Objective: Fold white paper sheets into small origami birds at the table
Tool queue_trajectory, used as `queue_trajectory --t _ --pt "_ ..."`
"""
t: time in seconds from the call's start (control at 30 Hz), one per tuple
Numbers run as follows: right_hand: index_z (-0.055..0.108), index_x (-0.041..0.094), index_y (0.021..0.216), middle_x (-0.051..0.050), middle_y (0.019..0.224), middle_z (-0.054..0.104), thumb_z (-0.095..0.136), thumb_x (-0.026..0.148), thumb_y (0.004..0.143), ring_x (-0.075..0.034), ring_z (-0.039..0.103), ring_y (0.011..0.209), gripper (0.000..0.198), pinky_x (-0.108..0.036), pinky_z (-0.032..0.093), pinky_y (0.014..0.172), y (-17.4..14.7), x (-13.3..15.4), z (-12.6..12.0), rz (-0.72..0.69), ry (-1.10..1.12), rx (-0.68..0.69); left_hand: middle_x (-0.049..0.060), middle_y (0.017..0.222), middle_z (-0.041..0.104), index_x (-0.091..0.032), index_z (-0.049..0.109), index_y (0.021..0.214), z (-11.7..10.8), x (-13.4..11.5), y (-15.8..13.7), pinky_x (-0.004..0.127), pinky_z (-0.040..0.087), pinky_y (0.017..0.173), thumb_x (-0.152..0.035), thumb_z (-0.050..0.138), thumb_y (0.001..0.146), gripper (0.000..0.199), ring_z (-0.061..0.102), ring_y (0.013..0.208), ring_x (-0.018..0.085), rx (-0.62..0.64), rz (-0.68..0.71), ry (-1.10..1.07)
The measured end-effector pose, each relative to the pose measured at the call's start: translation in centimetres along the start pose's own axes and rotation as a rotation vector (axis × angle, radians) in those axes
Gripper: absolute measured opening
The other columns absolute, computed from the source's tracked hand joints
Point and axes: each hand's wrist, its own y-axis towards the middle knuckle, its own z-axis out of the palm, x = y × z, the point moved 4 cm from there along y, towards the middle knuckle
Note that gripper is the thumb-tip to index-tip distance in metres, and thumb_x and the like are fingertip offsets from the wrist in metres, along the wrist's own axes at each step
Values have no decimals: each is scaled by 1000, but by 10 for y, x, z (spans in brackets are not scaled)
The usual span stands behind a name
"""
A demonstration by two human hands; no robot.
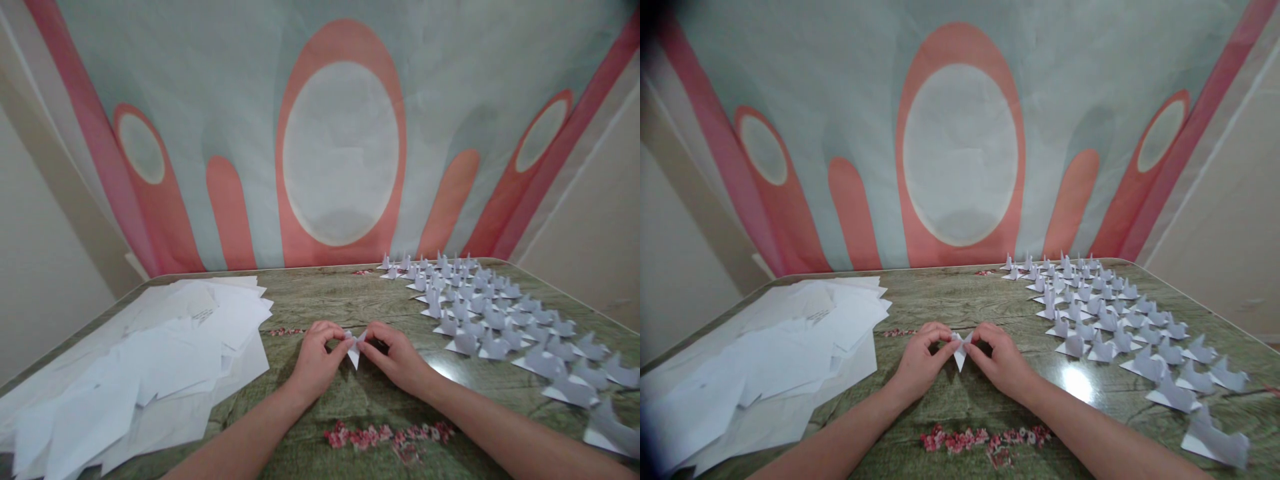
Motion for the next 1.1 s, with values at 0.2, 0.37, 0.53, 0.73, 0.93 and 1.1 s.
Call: queue_trajectory --t 0.2,0.37,0.53,0.73,0.93,1.1 --pt "47 19 69 -1 72 52 49 22 86 -17 47 73 17 -30 37 68 0 -5 -2 -25 -150 -6 1 80 63 -20 65 71 3 -1 -2 31 37 81 -26 61 78 10 54 86 18 15 8 115" --pt "50 20 70 -1 72 53 50 23 86 -17 48 74 16 -30 38 68 0 -13 -1 -2 -174 2 -1 81 63 -21 64 68 2 -2 -3 32 35 81 -26 60 78 11 53 87 18 49 -5 220" --pt "53 20 75 -1 75 54 48 21 88 -17 49 76 14 -30 39 70 1 -12 -1 -35 -133 26 -1 84 63 -23 65 73 1 1 -4 33 34 82 -30 62 76 8 53 88 18 55 -11 239" --pt "57 19 75 -2 78 54 51 18 85 -17 49 80 12 -30 39 72 1 -11 0 -65 -187 71 -1 84 62 -22 64 71 2 3 -4 33 34 81 -28 62 76 7 52 89 18 55 -36 288" --pt "60 19 76 -2 79 55 57 16 82 -18 49 81 7 -30 40 73 0 -11 1 -51 -179 77 -1 84 62 -23 64 71 3 2 -5 34 33 82 -27 60 75 6 51 89 18 77 -34 326" --pt "61 20 78 -2 80 55 56 15 81 -18 50 82 7 -30 40 74 0 -11 2 -37 -172 83 -1 86 62 -24 65 73 4 3 -5 34 34 81 -27 60 75 6 50 90 19 106 -31 347"
